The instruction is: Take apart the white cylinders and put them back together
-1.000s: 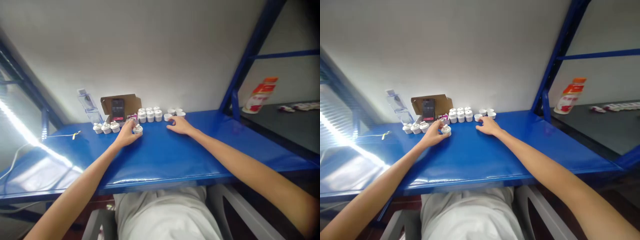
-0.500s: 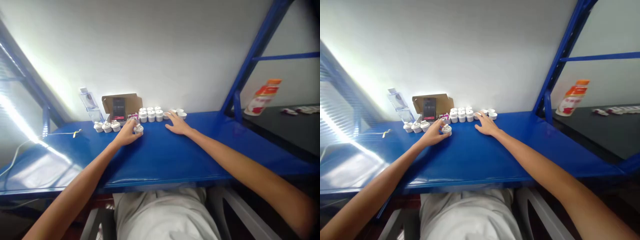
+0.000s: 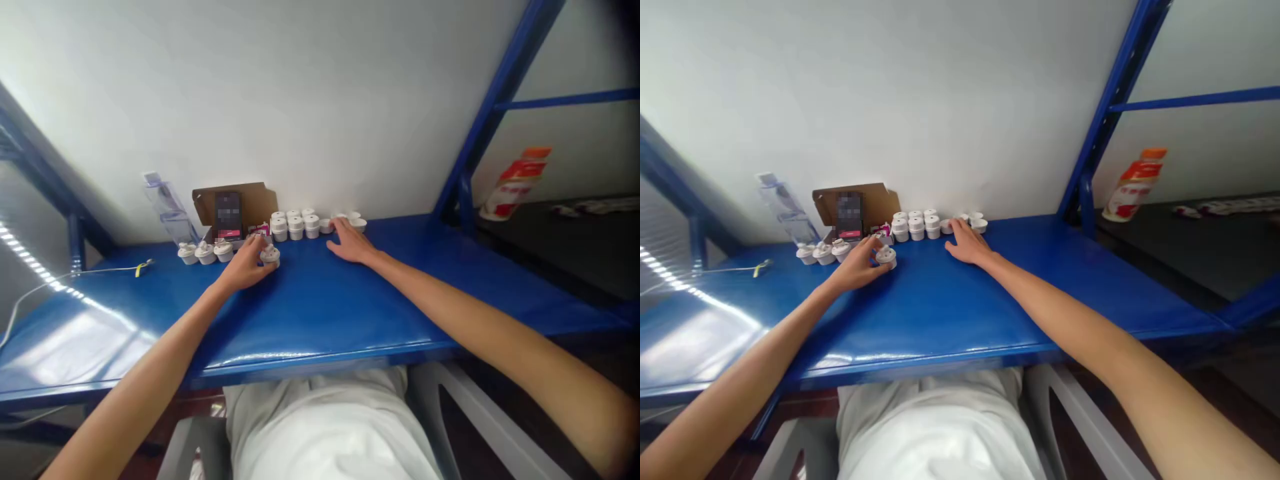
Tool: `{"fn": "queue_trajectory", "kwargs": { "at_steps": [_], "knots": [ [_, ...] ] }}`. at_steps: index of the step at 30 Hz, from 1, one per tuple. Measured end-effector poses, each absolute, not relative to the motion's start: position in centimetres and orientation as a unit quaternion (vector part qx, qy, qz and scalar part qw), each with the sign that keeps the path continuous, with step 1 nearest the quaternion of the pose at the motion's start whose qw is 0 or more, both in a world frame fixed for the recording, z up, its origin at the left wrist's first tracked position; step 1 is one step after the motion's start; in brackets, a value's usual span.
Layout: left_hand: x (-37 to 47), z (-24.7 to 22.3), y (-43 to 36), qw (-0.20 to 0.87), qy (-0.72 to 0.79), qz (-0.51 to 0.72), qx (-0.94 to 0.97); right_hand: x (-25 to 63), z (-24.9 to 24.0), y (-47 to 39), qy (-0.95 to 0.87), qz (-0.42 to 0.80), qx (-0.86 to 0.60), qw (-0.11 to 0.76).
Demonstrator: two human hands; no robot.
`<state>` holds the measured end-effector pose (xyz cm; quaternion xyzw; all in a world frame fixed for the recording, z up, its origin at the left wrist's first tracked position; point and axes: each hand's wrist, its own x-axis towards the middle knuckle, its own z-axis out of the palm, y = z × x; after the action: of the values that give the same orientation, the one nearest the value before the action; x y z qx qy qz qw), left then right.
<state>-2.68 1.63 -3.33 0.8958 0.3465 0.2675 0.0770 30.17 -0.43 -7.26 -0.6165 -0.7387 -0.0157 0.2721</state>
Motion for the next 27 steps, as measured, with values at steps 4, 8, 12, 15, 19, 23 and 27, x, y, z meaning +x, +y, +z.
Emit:
{"fn": "queue_trajectory", "kwargs": {
  "at_steps": [4, 8, 12, 15, 19, 23, 27],
  "knots": [
    [-2.7, -3.3, 1.6, 0.081, 0.342, 0.267, 0.897, 30.0, -7.5, -0.3, -0.748, 0.013, -0.626, 0.219],
    [-2.8, -3.3, 1.7, 0.091, 0.344, 0.268, 0.895, 30.1, -7.6, -0.1, -0.753, 0.029, -0.634, 0.174],
    [-2.7, -3.2, 1.4, 0.093, 0.347, 0.271, 0.893, 30.2, -7.4, 0.6, -0.756, 0.015, -0.639, 0.139],
    [-2.7, -3.0, 1.1, 0.081, 0.362, 0.27, 0.889, 30.4, -7.2, 1.2, -0.76, 0.003, -0.636, 0.135],
    [-3.1, -2.7, 1.2, 0.035, 0.41, 0.256, 0.875, 30.3, -7.3, 0.9, -0.759, -0.002, -0.626, 0.177],
    [-4.3, -2.7, 1.9, -0.021, 0.475, 0.241, 0.846, 29.8, -7.1, 0.4, -0.756, -0.032, -0.6, 0.258],
    [-5.8, -2.8, 2.8, -0.062, 0.523, 0.245, 0.814, 28.6, -6.4, 1.0, -0.782, -0.043, -0.564, 0.263]
  ]
}}
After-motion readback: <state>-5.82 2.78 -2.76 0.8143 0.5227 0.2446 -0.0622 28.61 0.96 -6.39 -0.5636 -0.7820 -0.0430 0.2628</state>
